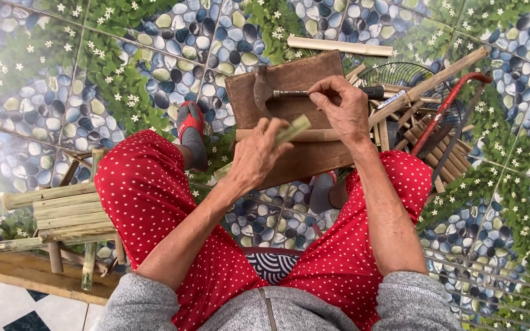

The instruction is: The person assembles thin bamboo strips into a small frame-like structure using a hammer and nails. They repeatedly position the strips, hammer nails to secure them, and adjust the pieces. Later, they mark the bamboo with a marker pen.

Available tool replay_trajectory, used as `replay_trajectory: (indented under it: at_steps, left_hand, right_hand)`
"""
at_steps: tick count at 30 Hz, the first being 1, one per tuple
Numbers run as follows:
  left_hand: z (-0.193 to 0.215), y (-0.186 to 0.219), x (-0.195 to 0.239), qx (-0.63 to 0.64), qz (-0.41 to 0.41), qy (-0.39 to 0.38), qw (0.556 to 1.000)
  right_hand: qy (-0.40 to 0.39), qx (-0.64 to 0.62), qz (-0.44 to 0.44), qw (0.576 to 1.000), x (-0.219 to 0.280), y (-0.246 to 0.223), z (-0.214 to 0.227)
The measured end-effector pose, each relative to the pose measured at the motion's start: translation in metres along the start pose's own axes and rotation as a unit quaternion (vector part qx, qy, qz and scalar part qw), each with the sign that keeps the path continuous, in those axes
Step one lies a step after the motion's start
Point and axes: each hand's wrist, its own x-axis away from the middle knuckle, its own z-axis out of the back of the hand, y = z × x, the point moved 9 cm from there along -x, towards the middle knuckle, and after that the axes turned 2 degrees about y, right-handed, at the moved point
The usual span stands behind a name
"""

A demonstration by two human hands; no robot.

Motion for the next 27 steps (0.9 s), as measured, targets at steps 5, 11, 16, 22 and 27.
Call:
replay_trajectory:
  at_steps: [5,11,16,22,27]
  left_hand:
    - [-0.038,-0.015,0.008,-0.186,-0.113,0.047,0.975]
    - [-0.041,-0.011,0.01,-0.272,-0.187,0.127,0.935]
    - [-0.028,0.008,0.019,-0.31,-0.227,0.154,0.91]
    - [-0.039,0.007,0.024,-0.34,-0.25,0.136,0.896]
    - [-0.04,0.006,0.023,-0.328,-0.257,0.136,0.899]
  right_hand:
    - [-0.111,0.038,-0.026,0.993,0.019,0.002,-0.012]
    - [-0.139,0.142,0.015,0.98,0.033,-0.005,-0.012]
    - [-0.131,0.159,0.021,0.978,0.04,0.001,-0.004]
    - [-0.122,0.172,0.02,0.977,0.042,0.013,0.002]
    - [-0.145,0.162,0.015,0.976,0.05,0.007,-0.007]
